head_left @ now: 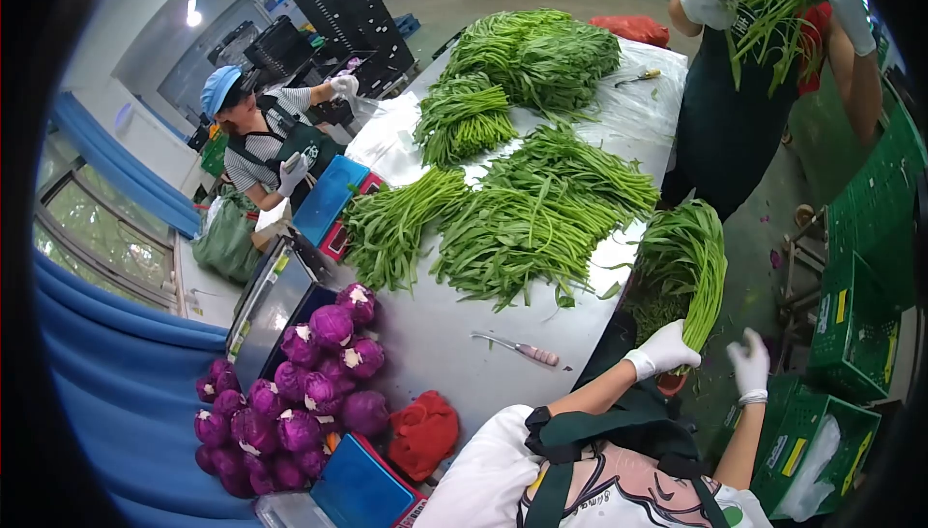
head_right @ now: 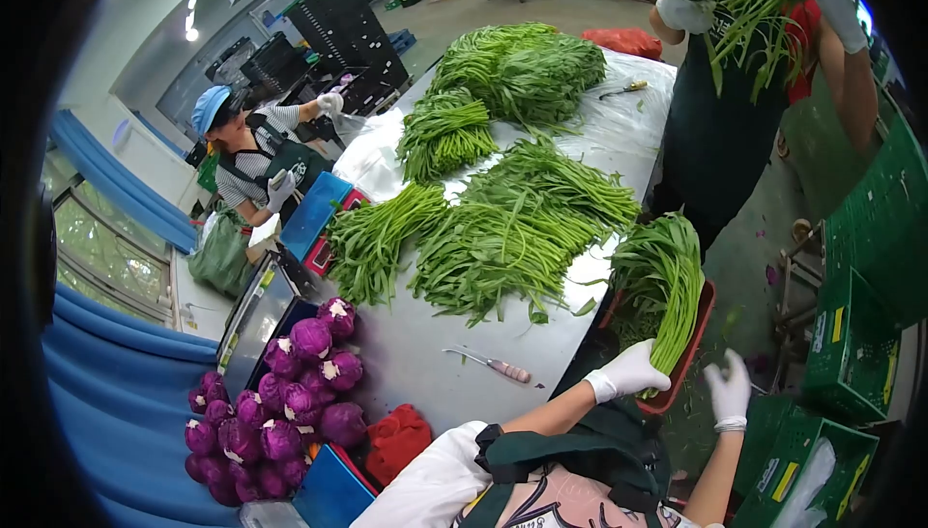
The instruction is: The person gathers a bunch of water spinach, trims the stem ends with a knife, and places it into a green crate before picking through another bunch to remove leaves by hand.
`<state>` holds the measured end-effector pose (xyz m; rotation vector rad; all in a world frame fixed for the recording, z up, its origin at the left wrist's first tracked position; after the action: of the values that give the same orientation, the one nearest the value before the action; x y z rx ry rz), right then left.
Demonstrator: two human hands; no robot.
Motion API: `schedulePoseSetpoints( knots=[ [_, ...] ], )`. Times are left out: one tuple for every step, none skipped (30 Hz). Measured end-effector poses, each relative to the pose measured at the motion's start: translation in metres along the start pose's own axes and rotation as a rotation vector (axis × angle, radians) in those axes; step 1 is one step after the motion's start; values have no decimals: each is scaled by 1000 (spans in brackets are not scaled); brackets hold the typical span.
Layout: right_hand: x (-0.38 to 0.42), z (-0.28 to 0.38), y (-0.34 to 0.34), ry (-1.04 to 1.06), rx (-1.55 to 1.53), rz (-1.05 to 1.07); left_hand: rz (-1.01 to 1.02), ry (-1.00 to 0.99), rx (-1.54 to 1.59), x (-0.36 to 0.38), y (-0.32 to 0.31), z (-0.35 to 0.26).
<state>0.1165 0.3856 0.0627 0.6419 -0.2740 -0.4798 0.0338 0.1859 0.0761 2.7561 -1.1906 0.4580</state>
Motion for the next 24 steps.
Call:
schedulePoseSetpoints(
  knots=[
    [-1, -20, -13, 55, 216, 76, -32, -24, -65, 0, 2, 1],
    [5, -7, -26, -82, -111, 180, -77, -51, -204, 1, 3, 1],
    [10, 11, -40, -148, -445, 282, -85, -60, -306, -1, 2, 3],
    [18, 25, -53, -223, -782, 379, -87, -63, -406, 0, -1, 5],
    [21, 34, -62, -211, -871, 398, -71, -23, -485, 4, -6, 5],
    [20, 41, -72, -192, -958, 416, -58, 9, -566, 8, -10, 0],
    [18, 52, -81, -166, -1045, 436, -49, 39, -647, 9, -13, -4],
    [18, 57, -88, -268, -1173, 322, -102, 55, -695, 11, -13, -4],
    [18, 57, -95, -294, -1218, 250, -123, 44, -766, 9, -14, -1],
    [18, 57, -100, -321, -1259, 178, -145, 33, -835, 8, -14, 0],
    [19, 59, -101, -353, -1293, 111, -166, 11, -855, 8, -14, 0],
    [21, 61, -100, -346, -1301, 99, -187, -9, -875, 10, -14, -2],
    [22, 61, -100, -339, -1309, 88, -210, -29, -895, 11, -13, -3],
    [22, 63, -99, -330, -1317, 81, -222, -54, -900, 12, -13, -6],
    [22, 63, -99, -321, -1330, 66, -235, -78, -904, 14, -13, -10],
    [23, 62, -98, -323, -1335, 63, -247, -102, -908, 16, -14, -12],
    [24, 61, -97, -323, -1338, 59, -260, -116, -911, 15, -16, -9],
    [24, 61, -96, -323, -1341, 55, -247, -112, -913, 14, -18, -7],
    [26, 62, -94, -328, -1338, 46, -234, -108, -914, 13, -19, -6],
    [25, 55, -96, -331, -1348, 38, -223, -103, -912, 12, -19, -6],
    [23, 43, -99, -335, -1357, 33, -224, -95, -900, 14, -20, -7],
    [22, 41, -100, -341, -1367, 29, -228, -115, -892, 15, -20, -8],
    [22, 39, -100, -352, -1349, 28, -232, -133, -884, 16, -20, -8],
    [22, 38, -97, -341, -1332, 21, -235, -152, -876, 17, -21, -7]
  ],
)
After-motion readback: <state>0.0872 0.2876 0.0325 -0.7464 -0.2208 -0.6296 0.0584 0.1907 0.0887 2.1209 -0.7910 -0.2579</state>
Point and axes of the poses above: each hand's wrist, its own x-axis away from the middle knuckle, its own y-axis out of the back of the hand, z = x × y, the point moved 8 cm from there along -x, towards the middle knuckle, and after that the axes turned 3 degrees about -x, right-handed, at the moved point
